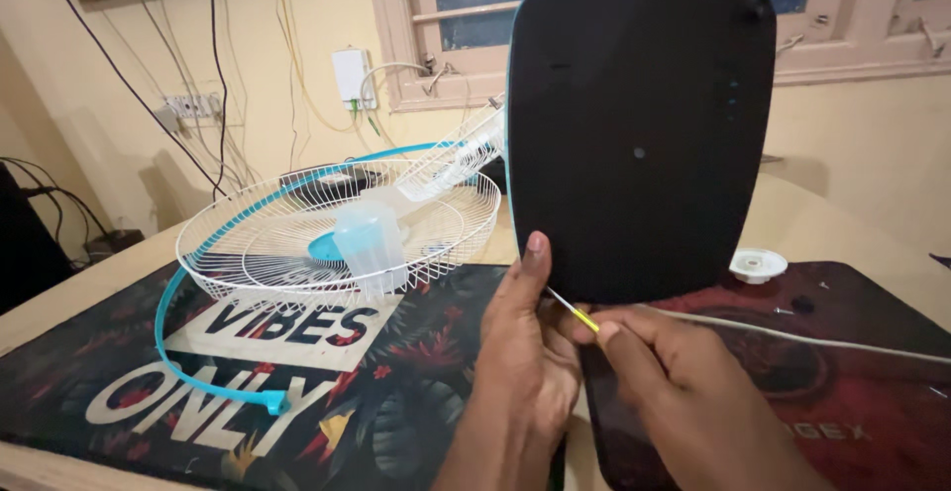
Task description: The person uses a yellow-handled screwdriver to remove screws from the back of a black rectangular electronic device. They unscrew several fasteners, place them on the table, and peel off a small rubber pad before continuing to remove additional screws.
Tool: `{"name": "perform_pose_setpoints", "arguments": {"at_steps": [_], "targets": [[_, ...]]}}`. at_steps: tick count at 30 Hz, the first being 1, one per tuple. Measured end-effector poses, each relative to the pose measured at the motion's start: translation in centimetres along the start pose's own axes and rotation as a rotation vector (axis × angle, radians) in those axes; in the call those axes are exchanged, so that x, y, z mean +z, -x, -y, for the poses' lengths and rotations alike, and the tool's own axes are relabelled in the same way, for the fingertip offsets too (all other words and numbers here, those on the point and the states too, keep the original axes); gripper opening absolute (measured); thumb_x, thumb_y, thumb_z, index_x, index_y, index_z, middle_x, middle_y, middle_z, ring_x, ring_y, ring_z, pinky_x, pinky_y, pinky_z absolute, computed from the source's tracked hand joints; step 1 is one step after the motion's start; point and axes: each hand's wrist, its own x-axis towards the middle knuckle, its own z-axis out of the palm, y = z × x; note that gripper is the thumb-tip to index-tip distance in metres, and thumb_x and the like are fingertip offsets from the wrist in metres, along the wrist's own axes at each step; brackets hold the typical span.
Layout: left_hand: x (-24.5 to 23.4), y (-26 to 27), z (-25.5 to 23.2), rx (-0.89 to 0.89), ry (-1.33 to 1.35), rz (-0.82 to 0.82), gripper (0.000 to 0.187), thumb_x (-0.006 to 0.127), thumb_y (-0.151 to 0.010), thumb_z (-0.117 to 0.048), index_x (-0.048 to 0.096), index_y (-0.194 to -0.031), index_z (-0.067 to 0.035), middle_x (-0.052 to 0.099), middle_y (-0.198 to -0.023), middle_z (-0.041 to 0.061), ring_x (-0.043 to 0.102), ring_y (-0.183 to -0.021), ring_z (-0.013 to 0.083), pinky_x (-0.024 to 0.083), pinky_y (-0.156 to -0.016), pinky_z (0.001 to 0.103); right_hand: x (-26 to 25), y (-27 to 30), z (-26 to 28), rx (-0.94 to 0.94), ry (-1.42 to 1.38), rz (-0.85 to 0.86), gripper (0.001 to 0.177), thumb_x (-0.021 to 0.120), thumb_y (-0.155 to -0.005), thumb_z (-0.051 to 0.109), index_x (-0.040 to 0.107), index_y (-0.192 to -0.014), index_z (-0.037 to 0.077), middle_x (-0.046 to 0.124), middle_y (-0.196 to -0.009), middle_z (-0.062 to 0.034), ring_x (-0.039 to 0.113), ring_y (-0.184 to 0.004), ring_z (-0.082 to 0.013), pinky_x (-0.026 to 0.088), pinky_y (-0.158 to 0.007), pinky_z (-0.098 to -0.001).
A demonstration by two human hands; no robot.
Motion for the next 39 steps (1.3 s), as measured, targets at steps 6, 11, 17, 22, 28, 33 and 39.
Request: {"name": "perform_pose_setpoints", "arguments": {"at_steps": [6, 11, 17, 22, 28, 33, 39], "targets": [[-0.1, 0.5, -0.1, -0.019, 0.027, 0.02, 0.037, 0.072, -0.09, -0.03, 0.067, -0.112, -0.001, 0.073, -0.092, 0.009, 0.061, -0.055, 0.0159, 0.049, -0.044, 0.026, -0.1, -1.0, -2.0, -0.359, 0.105, 0.02, 0.037, 0.054, -0.104, 0.028, 0.078, -0.123, 0.006, 0.079, -0.11, -0.0078, 0.074, -0.106, -0.0187, 0.058, -0.089, -0.0329], [-0.2, 0.6, -0.5, -0.029, 0.026, -0.014, 0.037, 0.072, -0.089, -0.035, 0.067, -0.109, -0.004, 0.07, -0.088, 0.008, 0.059, -0.057, 0.0179, 0.053, -0.052, 0.028, 0.7, -0.6, -1.4, -0.179, 0.181, -0.065, 0.036, 0.057, -0.1, 0.029, 0.081, -0.121, 0.01, 0.08, -0.102, -0.0089, 0.076, -0.099, -0.0188, 0.059, -0.084, -0.0335], [-0.6, 0.1, -0.7, 0.011, 0.018, -0.11, 0.037, 0.075, -0.089, -0.038, 0.065, -0.106, -0.006, 0.053, -0.074, 0.003, 0.048, -0.054, 0.0149, 0.043, -0.048, 0.028, 1.8, -0.3, 0.3, -0.239, 0.131, -0.066, 0.037, 0.057, -0.101, 0.028, 0.078, -0.123, 0.007, 0.08, -0.104, -0.0095, 0.075, -0.1, -0.02, 0.058, -0.087, -0.0331], [-0.9, -0.1, -0.6, -0.015, 0.01, -0.175, 0.04, 0.075, -0.085, -0.039, 0.069, -0.11, -0.008, 0.053, -0.074, 0.002, 0.045, -0.052, 0.0145, 0.043, -0.048, 0.028, 2.1, 0.0, 1.6, -0.211, 0.171, -0.076, 0.036, 0.056, -0.1, 0.027, 0.078, -0.122, 0.007, 0.08, -0.102, -0.0132, 0.075, -0.097, -0.0232, 0.058, -0.085, -0.0344], [-0.9, -0.1, -0.8, 0.007, 0.053, -0.06, 0.045, 0.077, -0.089, -0.039, 0.062, -0.11, -0.001, 0.059, -0.084, 0.006, 0.052, -0.059, 0.017, 0.048, -0.051, 0.03, 2.4, 0.9, 4.6, -0.097, 0.238, -0.099, 0.033, 0.055, -0.099, 0.027, 0.078, -0.115, 0.009, 0.08, -0.094, -0.0171, 0.077, -0.089, -0.0289, 0.058, -0.077, -0.0387], [0.0, -1.2, -1.8, -0.003, 0.016, 0.008, 0.05, 0.076, -0.087, -0.037, 0.059, -0.119, -0.002, 0.062, -0.094, 0.012, 0.061, -0.07, 0.0226, 0.055, -0.057, 0.034, 1.8, 1.7, 7.4, -0.271, 0.35, -0.185, 0.03, 0.054, -0.094, 0.027, 0.075, -0.106, 0.011, 0.074, -0.081, -0.0194, 0.074, -0.079, -0.0366, 0.055, -0.066, -0.0434], [0.6, -2.1, -2.2, -0.023, 0.009, 0.016, 0.051, 0.079, -0.09, -0.037, 0.061, -0.117, 0.002, 0.061, -0.097, 0.015, 0.061, -0.069, 0.0233, 0.059, -0.054, 0.034, 0.4, 1.3, 8.8, -0.042, 0.423, -0.115, 0.032, 0.051, -0.1, 0.027, 0.076, -0.114, 0.013, 0.072, -0.079, -0.0195, 0.075, -0.078, -0.0348, 0.054, -0.07, -0.044]]}}
